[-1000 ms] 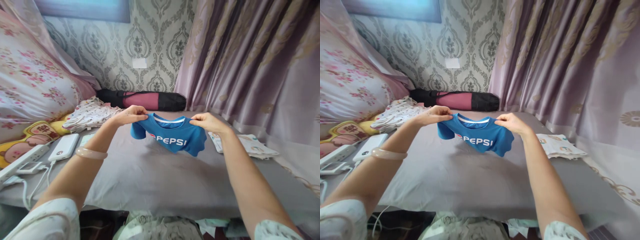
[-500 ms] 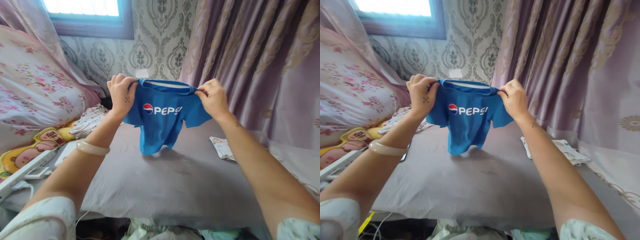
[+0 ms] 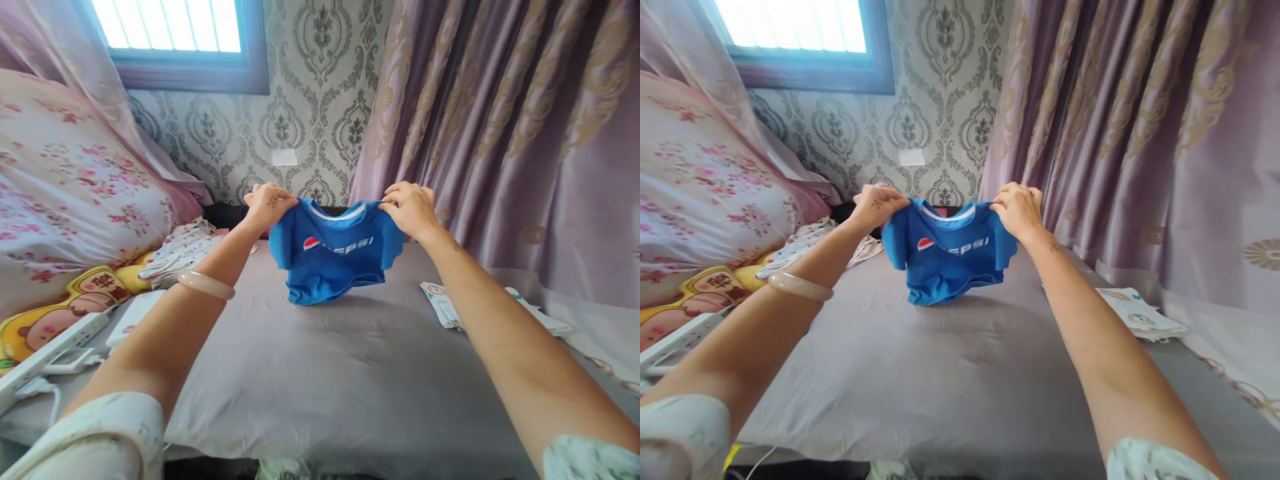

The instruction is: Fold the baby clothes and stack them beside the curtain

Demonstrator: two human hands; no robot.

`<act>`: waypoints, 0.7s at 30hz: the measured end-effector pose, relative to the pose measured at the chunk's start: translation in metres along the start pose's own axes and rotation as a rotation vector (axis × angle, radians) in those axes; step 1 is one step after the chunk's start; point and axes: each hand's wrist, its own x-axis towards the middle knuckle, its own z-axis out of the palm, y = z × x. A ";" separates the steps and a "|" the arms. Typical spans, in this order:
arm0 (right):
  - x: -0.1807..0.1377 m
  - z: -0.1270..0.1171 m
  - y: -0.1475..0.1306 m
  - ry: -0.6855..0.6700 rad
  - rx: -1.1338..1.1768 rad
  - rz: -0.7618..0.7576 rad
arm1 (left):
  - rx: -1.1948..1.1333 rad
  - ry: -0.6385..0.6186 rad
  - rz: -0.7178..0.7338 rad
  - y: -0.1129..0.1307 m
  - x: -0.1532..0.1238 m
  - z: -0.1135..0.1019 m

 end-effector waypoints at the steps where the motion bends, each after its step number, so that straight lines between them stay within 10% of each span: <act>1: 0.000 0.002 0.001 -0.009 -0.005 0.010 | 0.001 0.019 0.003 0.001 0.001 0.003; 21: 0.023 0.005 0.013 -0.075 0.022 0.165 | 0.015 0.112 -0.095 0.031 0.012 0.010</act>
